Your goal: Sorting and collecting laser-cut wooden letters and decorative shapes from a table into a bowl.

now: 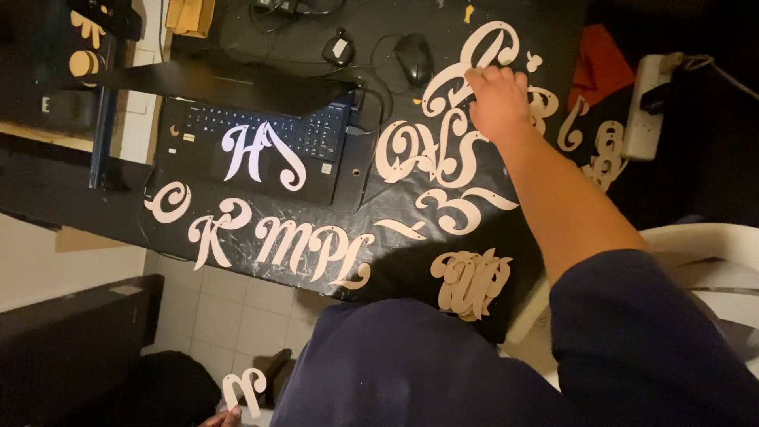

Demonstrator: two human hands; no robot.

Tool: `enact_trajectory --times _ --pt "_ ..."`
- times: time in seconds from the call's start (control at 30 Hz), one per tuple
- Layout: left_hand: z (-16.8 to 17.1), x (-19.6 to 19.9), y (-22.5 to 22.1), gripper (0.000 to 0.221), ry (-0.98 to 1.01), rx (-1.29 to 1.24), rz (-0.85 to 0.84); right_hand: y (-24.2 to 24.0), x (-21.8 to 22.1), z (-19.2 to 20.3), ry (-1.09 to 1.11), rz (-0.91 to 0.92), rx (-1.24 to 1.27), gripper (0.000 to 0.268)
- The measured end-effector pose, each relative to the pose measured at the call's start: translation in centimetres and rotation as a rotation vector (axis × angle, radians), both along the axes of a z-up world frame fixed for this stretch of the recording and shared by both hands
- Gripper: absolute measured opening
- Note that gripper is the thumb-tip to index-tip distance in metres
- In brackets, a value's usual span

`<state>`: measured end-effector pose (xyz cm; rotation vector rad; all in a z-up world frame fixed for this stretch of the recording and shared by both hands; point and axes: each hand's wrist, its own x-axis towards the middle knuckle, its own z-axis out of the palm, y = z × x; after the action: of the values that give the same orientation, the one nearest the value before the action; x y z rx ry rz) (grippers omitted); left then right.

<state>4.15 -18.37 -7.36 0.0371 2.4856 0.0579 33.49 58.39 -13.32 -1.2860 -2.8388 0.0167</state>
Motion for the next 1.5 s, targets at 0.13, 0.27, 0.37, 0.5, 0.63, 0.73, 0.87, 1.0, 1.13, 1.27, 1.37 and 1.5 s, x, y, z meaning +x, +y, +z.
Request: enact_trajectory --times 0.13,0.27,0.37,0.5,0.63,0.73,0.87,1.0,1.13,1.27,1.37,1.5 --pt "4.6 2.6 4.7 0.035 -0.042 -0.017 0.143 1.9 -1.1 -1.8 -0.017 -0.029 -0.053 0.038" --pt "5.3 3.4 6.1 0.037 -0.093 -0.024 0.284 2.3 -0.6 -1.6 -0.147 0.097 0.037 0.03" --pt "2.9 1.8 3.6 0.039 -0.133 -0.097 0.198 1.6 0.1 1.3 -0.091 0.19 0.077 0.035" --pt "3.2 2.2 4.1 0.042 -0.105 -0.197 0.091 3.6 1.9 -0.2 0.107 0.257 0.254 0.029" --pt "2.0 1.1 4.1 0.046 -0.119 -0.371 0.028 4.6 1.9 -0.6 0.292 0.047 0.027 0.014" --pt "3.9 1.6 6.3 0.04 -0.123 -0.28 0.036 2.9 1.1 1.0 0.889 -0.433 -0.363 0.01" --pt "4.0 1.1 6.6 0.045 -0.143 -0.214 0.068 1.4 0.9 1.0 0.888 -0.694 -0.608 0.023" --pt "5.3 1.5 7.9 0.047 -0.148 -0.181 0.02 -2.4 0.7 3.7 0.616 -0.224 -0.073 0.027" --pt "6.9 2.2 9.8 0.043 -0.199 -0.213 0.096 -7.8 1.3 4.1 0.609 0.409 -0.068 0.011" --pt "6.2 2.1 8.6 0.047 -0.22 -0.223 0.061 -9.7 3.7 1.1 0.346 0.421 -0.065 0.038" --pt "6.9 2.5 9.3 0.043 -0.225 -0.212 0.072 -9.2 5.1 1.0 0.322 0.43 0.054 0.048" --pt "5.5 1.9 7.7 0.051 -0.227 -0.094 0.084 -7.4 6.5 0.5 0.195 0.488 0.161 0.041"
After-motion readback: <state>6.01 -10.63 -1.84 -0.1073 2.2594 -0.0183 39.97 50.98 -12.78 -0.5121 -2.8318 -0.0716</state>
